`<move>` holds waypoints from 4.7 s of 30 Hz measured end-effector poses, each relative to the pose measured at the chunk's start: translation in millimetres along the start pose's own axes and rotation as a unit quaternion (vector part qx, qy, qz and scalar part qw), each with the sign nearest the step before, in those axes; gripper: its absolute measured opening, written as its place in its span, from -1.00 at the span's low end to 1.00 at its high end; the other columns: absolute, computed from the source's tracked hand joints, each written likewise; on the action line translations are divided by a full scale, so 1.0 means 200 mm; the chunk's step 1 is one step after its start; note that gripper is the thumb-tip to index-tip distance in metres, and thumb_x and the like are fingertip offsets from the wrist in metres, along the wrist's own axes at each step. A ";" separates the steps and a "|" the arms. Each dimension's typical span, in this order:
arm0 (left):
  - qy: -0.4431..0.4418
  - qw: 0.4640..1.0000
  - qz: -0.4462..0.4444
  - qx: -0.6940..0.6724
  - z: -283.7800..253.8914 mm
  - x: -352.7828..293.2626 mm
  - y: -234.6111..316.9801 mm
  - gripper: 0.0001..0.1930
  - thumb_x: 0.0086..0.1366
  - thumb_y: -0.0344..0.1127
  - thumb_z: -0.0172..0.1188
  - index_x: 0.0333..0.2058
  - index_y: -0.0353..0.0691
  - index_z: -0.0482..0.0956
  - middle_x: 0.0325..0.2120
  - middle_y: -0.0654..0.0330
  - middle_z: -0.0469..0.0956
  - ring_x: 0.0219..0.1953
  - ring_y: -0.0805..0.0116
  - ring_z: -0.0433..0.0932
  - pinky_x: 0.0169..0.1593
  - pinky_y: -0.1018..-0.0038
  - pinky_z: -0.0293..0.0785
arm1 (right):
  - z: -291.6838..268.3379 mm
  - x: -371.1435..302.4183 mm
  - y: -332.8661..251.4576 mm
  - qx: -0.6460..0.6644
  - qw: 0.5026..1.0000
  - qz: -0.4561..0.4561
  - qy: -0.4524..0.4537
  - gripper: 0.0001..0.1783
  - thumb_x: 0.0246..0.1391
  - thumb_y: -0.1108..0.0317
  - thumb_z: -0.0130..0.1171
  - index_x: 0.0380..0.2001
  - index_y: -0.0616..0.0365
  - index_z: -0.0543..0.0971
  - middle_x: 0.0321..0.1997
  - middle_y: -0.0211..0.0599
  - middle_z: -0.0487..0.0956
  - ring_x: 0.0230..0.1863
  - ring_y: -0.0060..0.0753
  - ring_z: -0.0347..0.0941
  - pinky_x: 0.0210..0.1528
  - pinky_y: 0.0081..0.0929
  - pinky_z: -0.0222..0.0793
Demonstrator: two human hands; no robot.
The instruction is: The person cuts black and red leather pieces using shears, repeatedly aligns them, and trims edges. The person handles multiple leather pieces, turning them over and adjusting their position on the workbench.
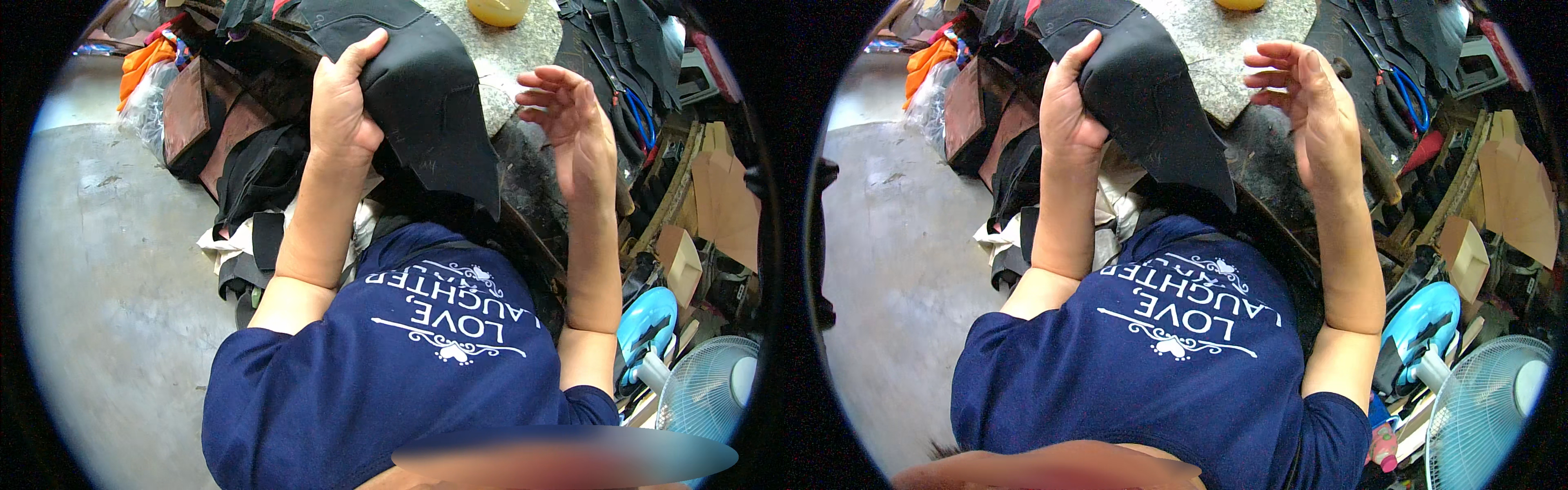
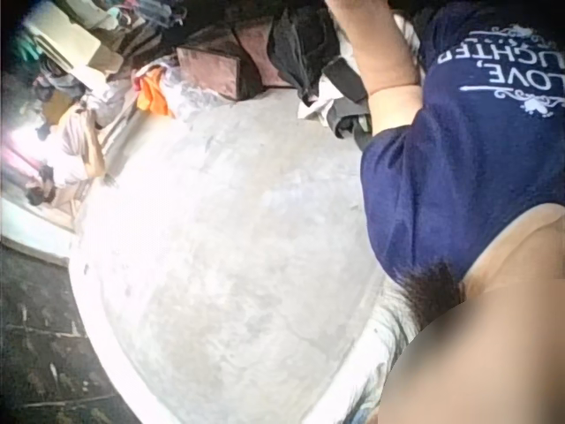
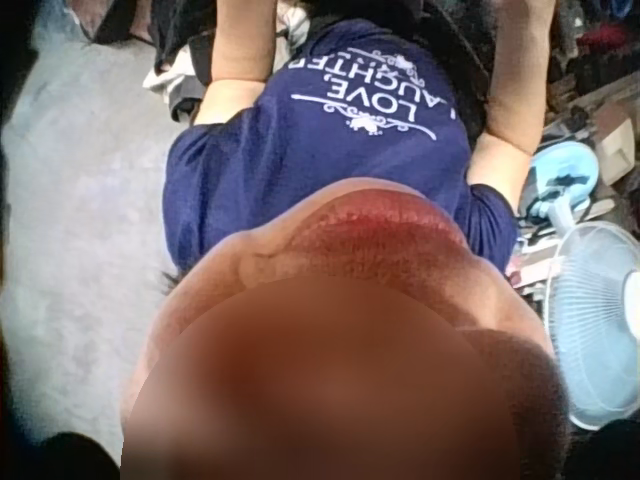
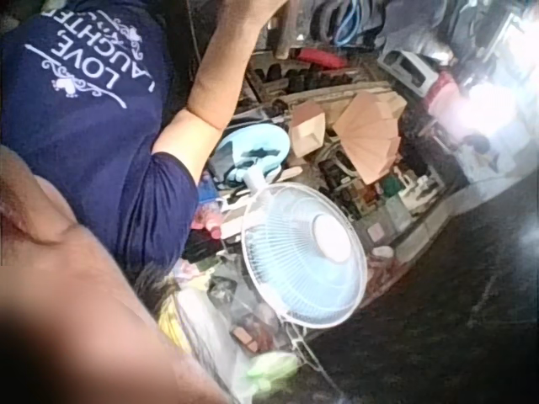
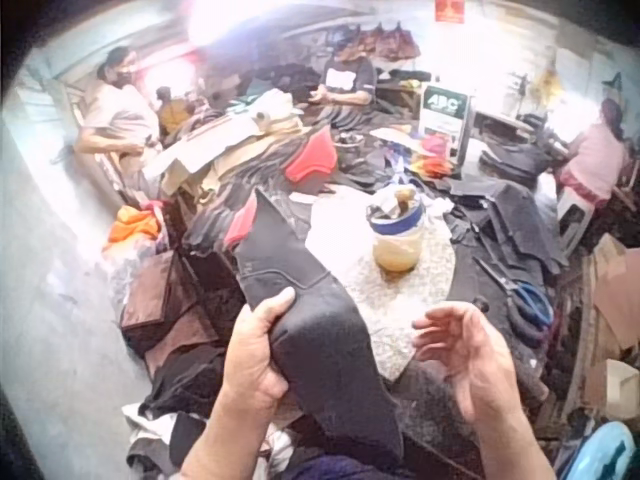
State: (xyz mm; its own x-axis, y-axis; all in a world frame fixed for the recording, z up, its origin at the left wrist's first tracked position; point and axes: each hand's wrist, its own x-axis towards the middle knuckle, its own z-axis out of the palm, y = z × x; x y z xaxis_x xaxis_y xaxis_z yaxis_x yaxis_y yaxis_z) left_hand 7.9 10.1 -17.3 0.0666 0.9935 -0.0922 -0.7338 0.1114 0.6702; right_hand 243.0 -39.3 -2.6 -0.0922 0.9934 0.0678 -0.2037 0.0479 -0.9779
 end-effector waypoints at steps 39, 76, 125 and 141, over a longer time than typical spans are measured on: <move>-0.107 0.927 0.084 0.351 0.12 -0.21 0.04 -0.71 0.07 -0.55 0.34 -0.20 -0.42 0.57 -0.34 0.14 0.63 -0.35 0.45 0.59 -0.24 0.54 0.54 | -0.10 0.09 -0.10 -0.390 0.893 -0.219 0.046 -0.82 0.03 0.41 0.23 -0.25 0.13 0.65 -0.27 -0.39 0.56 -0.26 -0.55 0.46 -0.22 -0.63 0.37; -0.122 0.992 0.017 0.033 0.09 -0.09 -0.09 -0.67 0.12 -0.53 0.32 -0.10 -0.28 0.55 -0.19 0.17 0.61 -0.16 0.36 0.58 -0.01 0.42 0.51 | 0.13 0.04 -0.01 0.194 0.980 -0.035 -0.038 -0.50 0.19 0.28 -0.03 0.19 0.18 0.33 0.00 -0.25 0.47 -0.09 -0.52 0.40 -0.08 -0.56 0.35; -0.044 0.992 0.102 0.067 0.03 -0.04 -0.01 -0.63 0.12 -0.58 0.30 -0.06 -0.27 0.51 -0.17 0.16 0.59 -0.14 0.34 0.57 -0.01 0.42 0.49 | -0.14 0.93 -0.16 -0.900 0.349 -0.257 -0.052 -0.59 0.28 0.09 -0.18 0.15 -0.56 0.43 0.23 -0.43 0.43 0.37 -0.23 0.13 0.32 0.18 -0.05; -0.084 0.987 0.095 0.100 0.06 -0.07 -0.01 -0.67 0.09 -0.56 0.33 -0.12 -0.32 0.54 -0.24 0.13 0.62 -0.21 0.33 0.60 -0.07 0.43 0.55 | 0.03 0.33 -0.28 -0.368 0.884 -0.257 -0.128 -0.75 -0.03 0.26 0.36 -0.31 0.17 0.66 -0.08 -0.22 0.60 0.01 -0.36 0.48 0.12 -0.46 0.30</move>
State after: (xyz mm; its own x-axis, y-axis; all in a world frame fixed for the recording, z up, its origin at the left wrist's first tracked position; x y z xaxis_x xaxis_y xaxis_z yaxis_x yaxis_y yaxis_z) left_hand 16.7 -3.5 -9.4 0.0646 0.9849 0.1608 -0.5962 -0.0912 0.7976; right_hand 242.6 23.0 56.9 -0.4085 0.7692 0.4913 0.3988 0.6346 -0.6620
